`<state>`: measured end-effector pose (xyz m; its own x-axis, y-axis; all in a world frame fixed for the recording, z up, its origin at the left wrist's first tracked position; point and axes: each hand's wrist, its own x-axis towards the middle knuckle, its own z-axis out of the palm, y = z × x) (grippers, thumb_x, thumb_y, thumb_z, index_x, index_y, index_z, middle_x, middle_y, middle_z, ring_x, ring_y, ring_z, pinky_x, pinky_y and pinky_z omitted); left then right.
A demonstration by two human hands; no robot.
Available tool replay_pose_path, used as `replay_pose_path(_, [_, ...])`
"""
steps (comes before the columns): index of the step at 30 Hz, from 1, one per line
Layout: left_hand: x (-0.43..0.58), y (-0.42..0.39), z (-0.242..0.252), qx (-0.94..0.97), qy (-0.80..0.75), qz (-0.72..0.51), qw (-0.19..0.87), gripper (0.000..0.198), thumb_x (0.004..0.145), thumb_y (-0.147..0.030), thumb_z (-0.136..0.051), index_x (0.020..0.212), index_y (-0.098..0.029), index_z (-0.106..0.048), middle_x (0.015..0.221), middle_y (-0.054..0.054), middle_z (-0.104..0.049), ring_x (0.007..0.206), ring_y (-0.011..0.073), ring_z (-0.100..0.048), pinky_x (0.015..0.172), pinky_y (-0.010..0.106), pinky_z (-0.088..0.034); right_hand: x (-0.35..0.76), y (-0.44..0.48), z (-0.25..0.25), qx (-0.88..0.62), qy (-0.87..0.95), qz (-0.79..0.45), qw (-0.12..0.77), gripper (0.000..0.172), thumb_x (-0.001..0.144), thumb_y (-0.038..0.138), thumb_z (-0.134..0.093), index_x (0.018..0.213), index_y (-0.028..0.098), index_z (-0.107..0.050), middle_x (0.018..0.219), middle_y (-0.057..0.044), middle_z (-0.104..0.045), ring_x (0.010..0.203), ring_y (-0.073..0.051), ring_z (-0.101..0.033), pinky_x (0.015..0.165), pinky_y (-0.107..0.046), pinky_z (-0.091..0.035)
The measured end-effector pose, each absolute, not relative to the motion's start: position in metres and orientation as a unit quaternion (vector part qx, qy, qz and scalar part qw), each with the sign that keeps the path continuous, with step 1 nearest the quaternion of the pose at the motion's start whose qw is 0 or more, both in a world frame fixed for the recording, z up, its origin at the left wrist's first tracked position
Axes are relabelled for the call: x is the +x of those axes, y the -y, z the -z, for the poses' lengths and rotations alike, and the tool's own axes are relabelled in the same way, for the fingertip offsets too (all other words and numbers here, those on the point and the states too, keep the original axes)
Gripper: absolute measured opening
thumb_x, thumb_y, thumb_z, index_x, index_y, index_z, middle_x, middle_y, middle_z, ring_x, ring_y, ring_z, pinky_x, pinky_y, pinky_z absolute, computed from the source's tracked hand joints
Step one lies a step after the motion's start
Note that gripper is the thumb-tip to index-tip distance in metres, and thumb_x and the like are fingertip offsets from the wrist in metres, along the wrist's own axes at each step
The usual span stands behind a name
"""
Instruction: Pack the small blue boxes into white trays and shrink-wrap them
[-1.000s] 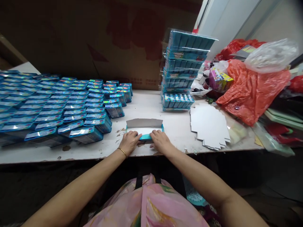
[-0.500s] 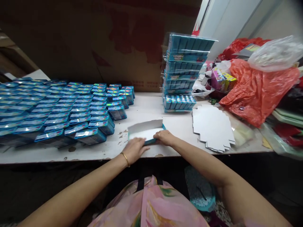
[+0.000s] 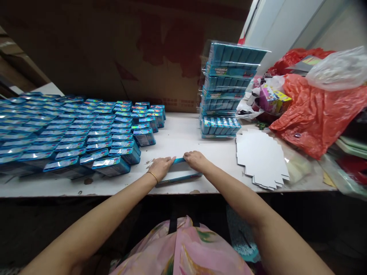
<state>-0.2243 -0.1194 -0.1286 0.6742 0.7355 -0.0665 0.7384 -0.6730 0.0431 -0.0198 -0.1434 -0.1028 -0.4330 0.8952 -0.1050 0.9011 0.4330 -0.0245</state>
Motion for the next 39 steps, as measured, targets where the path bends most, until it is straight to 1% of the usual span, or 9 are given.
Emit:
replay_pose_path(3, [-0.231, 0.116, 0.130, 0.925, -0.370, 0.015, 0.080, 0.048, 0.085, -0.039, -0.036, 0.130, -0.022, -0.033, 0.122, 0.010, -0.050, 0.106, 0.0243, -0.049, 0.086, 0.037, -0.038, -0.009, 0.142, 0.116, 0.516, -0.848, 0.118, -0.017, 0.040, 0.090, 0.038, -0.033, 0.120, 0.016, -0.048, 0.122, -0.010, -0.050, 0.107, -0.019, -0.049, 0.086, -0.028, -0.037])
replay_pose_path(6, [-0.232, 0.101, 0.125, 0.918, -0.375, 0.035, 0.121, 0.038, 0.085, -0.037, -0.035, 0.119, -0.021, -0.044, 0.112, 0.008, -0.055, 0.100, 0.0202, -0.052, 0.083, 0.032, -0.039, -0.001, 0.137, 0.117, 0.512, -0.841, 0.173, -0.005, 0.037, 0.087, 0.038, -0.040, 0.115, 0.017, -0.052, 0.115, -0.009, -0.055, 0.102, -0.018, -0.052, 0.082, -0.025, -0.039])
replay_pose_path(10, [-0.223, 0.090, 0.122, 0.913, -0.390, 0.085, 0.087, 0.023, 0.082, -0.032, -0.042, 0.099, -0.020, -0.053, 0.098, 0.007, -0.060, 0.089, 0.0207, -0.055, 0.075, 0.032, -0.042, -0.007, 0.131, 0.113, 0.521, -0.846, 0.100, 0.056, 0.024, 0.080, 0.029, -0.051, 0.102, 0.019, -0.056, 0.103, -0.007, -0.059, 0.093, -0.019, -0.055, 0.072, -0.026, -0.041])
replay_pose_path(15, [-0.215, 0.096, 0.126, 0.926, -0.359, 0.115, 0.015, 0.026, 0.082, -0.010, -0.033, 0.100, -0.018, -0.050, 0.094, 0.011, -0.059, 0.088, 0.0220, -0.054, 0.072, 0.036, -0.043, -0.012, 0.134, 0.113, 0.509, -0.857, 0.034, 0.077, 0.020, 0.085, 0.020, -0.039, 0.098, 0.022, -0.054, 0.102, -0.004, -0.059, 0.091, -0.016, -0.054, 0.068, -0.025, -0.040])
replay_pose_path(19, [-0.224, 0.094, 0.125, 0.933, -0.341, 0.117, -0.003, 0.029, 0.083, -0.009, -0.029, 0.101, -0.018, -0.049, 0.095, 0.012, -0.058, 0.089, 0.0234, -0.053, 0.071, 0.038, -0.043, -0.011, 0.136, 0.116, 0.503, -0.860, 0.034, 0.082, 0.019, 0.084, 0.024, -0.042, 0.099, 0.023, -0.053, 0.102, -0.004, -0.059, 0.090, -0.017, -0.055, 0.068, -0.026, -0.041])
replay_pose_path(25, [-0.236, 0.088, 0.125, 0.917, -0.373, 0.140, 0.013, 0.029, 0.083, -0.009, -0.029, 0.099, -0.017, -0.051, 0.098, 0.012, -0.056, 0.093, 0.0224, -0.052, 0.072, 0.036, -0.044, -0.021, 0.136, 0.115, 0.514, -0.851, 0.021, 0.107, 0.024, 0.086, 0.012, -0.035, 0.101, 0.022, -0.052, 0.101, -0.007, -0.057, 0.090, -0.017, -0.054, 0.069, -0.028, -0.042])
replay_pose_path(28, [-0.239, 0.089, 0.126, 0.911, -0.390, 0.136, 0.004, 0.028, 0.083, -0.010, -0.028, 0.099, -0.016, -0.051, 0.097, 0.012, -0.056, 0.090, 0.0224, -0.054, 0.069, 0.034, -0.044, -0.011, 0.139, 0.112, 0.565, -0.822, 0.058, 0.042, 0.022, 0.086, 0.022, -0.042, 0.106, 0.024, -0.052, 0.106, -0.006, -0.056, 0.097, -0.016, -0.051, 0.075, -0.027, -0.041])
replay_pose_path(32, [-0.242, 0.094, 0.127, 0.907, -0.405, 0.118, 0.005, 0.027, 0.084, -0.015, -0.028, 0.099, -0.017, -0.051, 0.096, 0.011, -0.058, 0.086, 0.0232, -0.056, 0.066, 0.035, -0.044, 0.009, 0.151, 0.115, 0.723, -0.682, 0.091, -0.058, 0.041, 0.084, 0.042, -0.043, 0.117, 0.020, -0.046, 0.108, -0.008, -0.056, 0.098, -0.019, -0.052, 0.078, -0.029, -0.041])
replay_pose_path(39, [-0.237, 0.110, 0.123, 0.899, -0.421, 0.117, 0.035, 0.029, 0.083, -0.012, -0.029, 0.100, -0.019, -0.052, 0.096, 0.010, -0.061, 0.086, 0.0225, -0.057, 0.073, 0.038, -0.042, -0.002, 0.154, 0.126, 0.769, -0.621, 0.135, 0.069, 0.030, 0.077, 0.014, -0.043, 0.106, 0.016, -0.048, 0.099, -0.013, -0.061, 0.089, -0.022, -0.059, 0.066, -0.028, -0.042])
